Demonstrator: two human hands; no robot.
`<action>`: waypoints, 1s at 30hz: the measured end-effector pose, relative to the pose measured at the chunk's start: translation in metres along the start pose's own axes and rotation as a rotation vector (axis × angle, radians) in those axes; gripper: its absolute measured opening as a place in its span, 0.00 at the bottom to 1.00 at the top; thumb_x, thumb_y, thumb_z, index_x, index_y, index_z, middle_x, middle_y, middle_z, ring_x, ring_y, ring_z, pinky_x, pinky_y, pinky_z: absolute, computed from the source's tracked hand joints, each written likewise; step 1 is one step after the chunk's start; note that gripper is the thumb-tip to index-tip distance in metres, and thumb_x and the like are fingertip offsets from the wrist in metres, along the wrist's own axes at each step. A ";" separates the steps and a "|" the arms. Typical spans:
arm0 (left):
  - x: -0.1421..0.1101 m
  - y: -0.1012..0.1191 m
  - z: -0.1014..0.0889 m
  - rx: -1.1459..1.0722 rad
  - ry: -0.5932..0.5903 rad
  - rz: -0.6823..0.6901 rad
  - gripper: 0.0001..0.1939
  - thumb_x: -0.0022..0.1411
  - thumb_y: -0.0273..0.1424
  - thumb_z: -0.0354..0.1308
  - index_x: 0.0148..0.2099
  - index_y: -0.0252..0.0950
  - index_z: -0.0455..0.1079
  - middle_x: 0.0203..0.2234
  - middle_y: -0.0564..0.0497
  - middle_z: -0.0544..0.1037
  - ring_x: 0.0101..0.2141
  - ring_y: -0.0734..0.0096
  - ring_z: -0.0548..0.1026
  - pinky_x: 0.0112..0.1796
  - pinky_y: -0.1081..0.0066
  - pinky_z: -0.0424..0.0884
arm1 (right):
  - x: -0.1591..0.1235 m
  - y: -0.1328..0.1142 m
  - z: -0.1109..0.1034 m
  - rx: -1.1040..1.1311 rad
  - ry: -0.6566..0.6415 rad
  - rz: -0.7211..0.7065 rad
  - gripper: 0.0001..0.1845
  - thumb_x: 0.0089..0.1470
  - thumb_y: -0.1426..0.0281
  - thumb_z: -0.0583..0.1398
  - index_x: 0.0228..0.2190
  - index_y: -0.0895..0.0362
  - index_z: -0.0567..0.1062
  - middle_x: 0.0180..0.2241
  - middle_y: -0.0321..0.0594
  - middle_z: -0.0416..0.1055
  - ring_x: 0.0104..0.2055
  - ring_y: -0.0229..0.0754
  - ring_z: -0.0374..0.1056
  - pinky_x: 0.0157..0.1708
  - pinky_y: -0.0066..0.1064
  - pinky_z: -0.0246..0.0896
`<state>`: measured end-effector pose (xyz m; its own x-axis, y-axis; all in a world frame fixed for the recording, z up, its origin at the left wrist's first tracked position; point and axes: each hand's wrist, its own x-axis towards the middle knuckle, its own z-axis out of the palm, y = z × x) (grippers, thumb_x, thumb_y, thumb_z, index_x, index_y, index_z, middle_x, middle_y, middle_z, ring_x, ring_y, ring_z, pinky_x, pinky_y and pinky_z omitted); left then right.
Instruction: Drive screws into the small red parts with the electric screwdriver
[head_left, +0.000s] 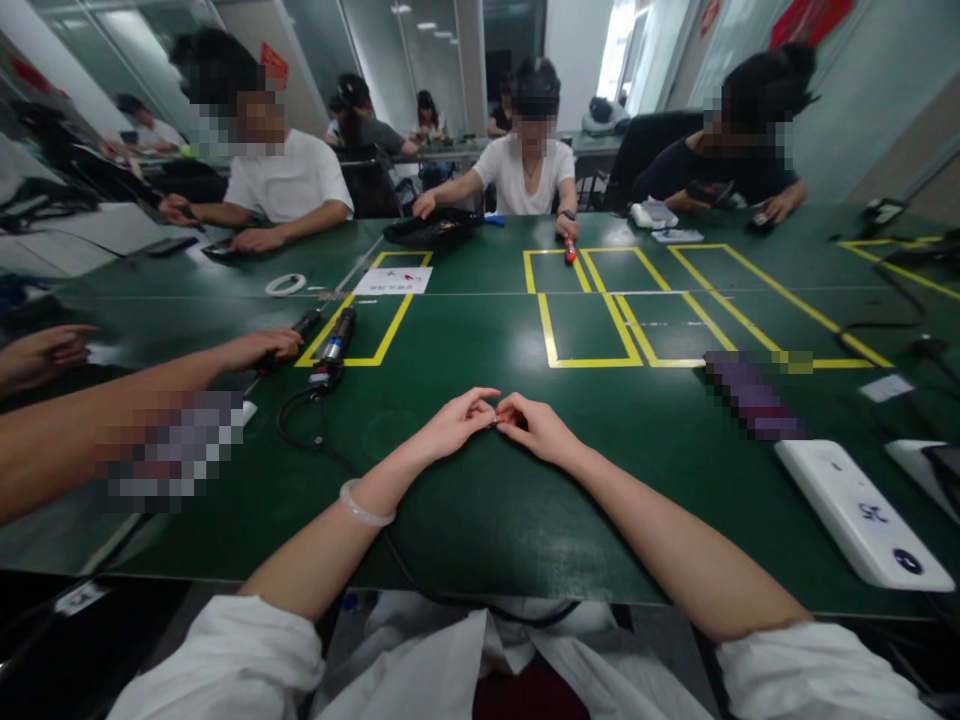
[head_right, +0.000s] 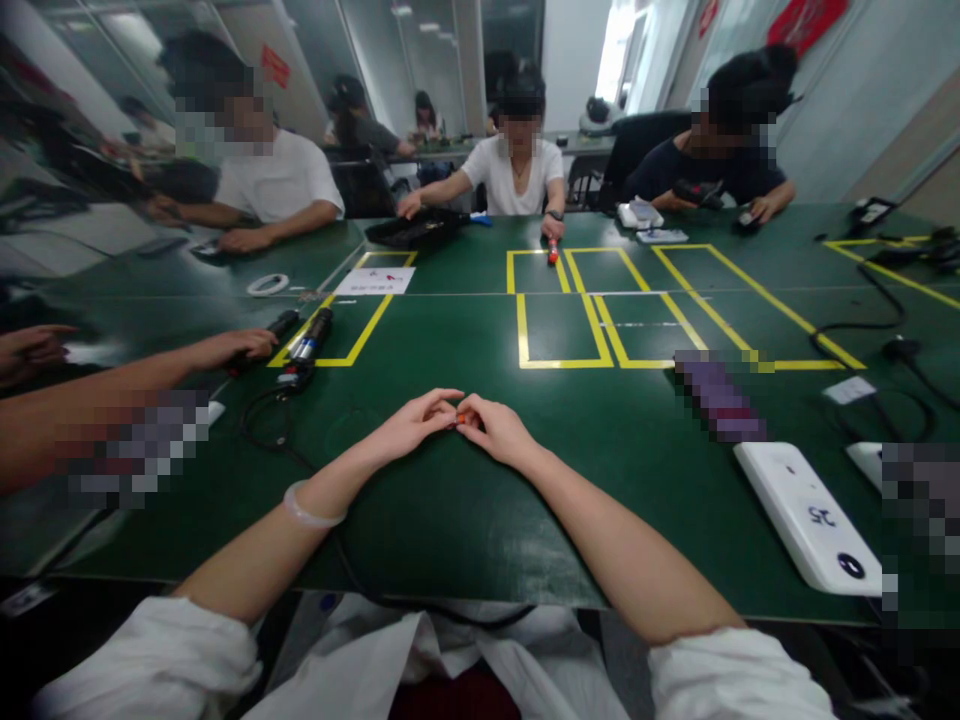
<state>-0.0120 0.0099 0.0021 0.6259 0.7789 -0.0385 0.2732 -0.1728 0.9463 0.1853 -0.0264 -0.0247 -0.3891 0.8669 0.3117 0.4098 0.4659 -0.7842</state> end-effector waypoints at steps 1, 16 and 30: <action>0.000 -0.001 0.001 0.015 0.028 0.016 0.21 0.61 0.37 0.57 0.54 0.34 0.64 0.38 0.48 0.75 0.38 0.70 0.73 0.41 0.69 0.68 | 0.000 0.001 0.000 0.008 0.019 0.013 0.07 0.56 0.70 0.58 0.39 0.56 0.69 0.31 0.36 0.71 0.31 0.37 0.67 0.34 0.29 0.61; -0.010 0.013 0.013 0.314 0.112 0.202 0.12 0.64 0.37 0.53 0.48 0.37 0.67 0.38 0.50 0.77 0.39 0.69 0.75 0.43 0.69 0.70 | 0.003 0.007 -0.006 -0.083 0.060 0.047 0.16 0.63 0.61 0.52 0.29 0.58 0.71 0.28 0.37 0.67 0.31 0.37 0.63 0.32 0.28 0.55; -0.010 0.011 0.010 0.334 0.169 0.211 0.10 0.64 0.37 0.54 0.44 0.37 0.67 0.37 0.50 0.76 0.40 0.69 0.75 0.44 0.68 0.70 | 0.001 0.001 -0.005 0.216 0.058 0.052 0.14 0.56 0.63 0.60 0.41 0.57 0.67 0.32 0.36 0.69 0.31 0.35 0.64 0.33 0.27 0.60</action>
<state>-0.0087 -0.0058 0.0094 0.5728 0.7884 0.2243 0.3907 -0.5031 0.7709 0.1895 -0.0245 -0.0224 -0.3212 0.9005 0.2931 0.2393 0.3766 -0.8949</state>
